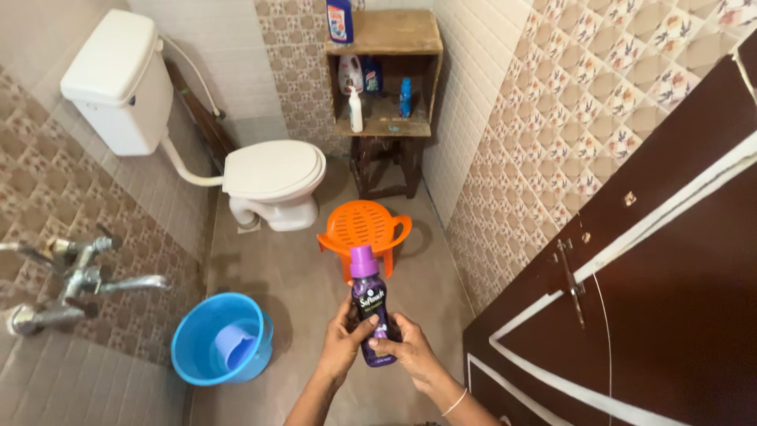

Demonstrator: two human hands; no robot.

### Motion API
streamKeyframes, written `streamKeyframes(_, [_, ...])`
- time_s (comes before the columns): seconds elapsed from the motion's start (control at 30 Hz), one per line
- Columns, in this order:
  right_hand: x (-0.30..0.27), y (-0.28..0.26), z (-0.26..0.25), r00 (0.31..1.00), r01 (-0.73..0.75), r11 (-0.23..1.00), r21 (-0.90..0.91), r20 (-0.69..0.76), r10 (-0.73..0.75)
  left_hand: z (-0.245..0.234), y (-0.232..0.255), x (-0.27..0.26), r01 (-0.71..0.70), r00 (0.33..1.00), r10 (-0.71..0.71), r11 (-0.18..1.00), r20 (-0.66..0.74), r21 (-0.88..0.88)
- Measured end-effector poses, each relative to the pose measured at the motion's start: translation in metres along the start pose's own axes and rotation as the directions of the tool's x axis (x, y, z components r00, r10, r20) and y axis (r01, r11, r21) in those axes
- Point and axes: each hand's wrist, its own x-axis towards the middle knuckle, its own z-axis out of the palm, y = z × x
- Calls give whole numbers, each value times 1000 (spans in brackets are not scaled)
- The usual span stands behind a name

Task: The person picks up two different cleaning bottles from a collection of items on a counter and places them onto a shelf in a bathroom.

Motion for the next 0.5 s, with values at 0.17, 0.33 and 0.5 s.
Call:
streamKeyframes(0.17, [41,-2,-12,1000,-22,1000,14,-19,22,3,-4,37,4,1000,-4,1000,3,5])
streamKeyframes(0.33, [100,-15,-39,999,-36,999,-17,9,36,7,-15,97,24,998,-21,998,-64,53])
streamKeyframes(0.5, [170,-42,-76,1000,-1,996,-94,28,4,33,-12,164,-6,994,9,1000,-113,27])
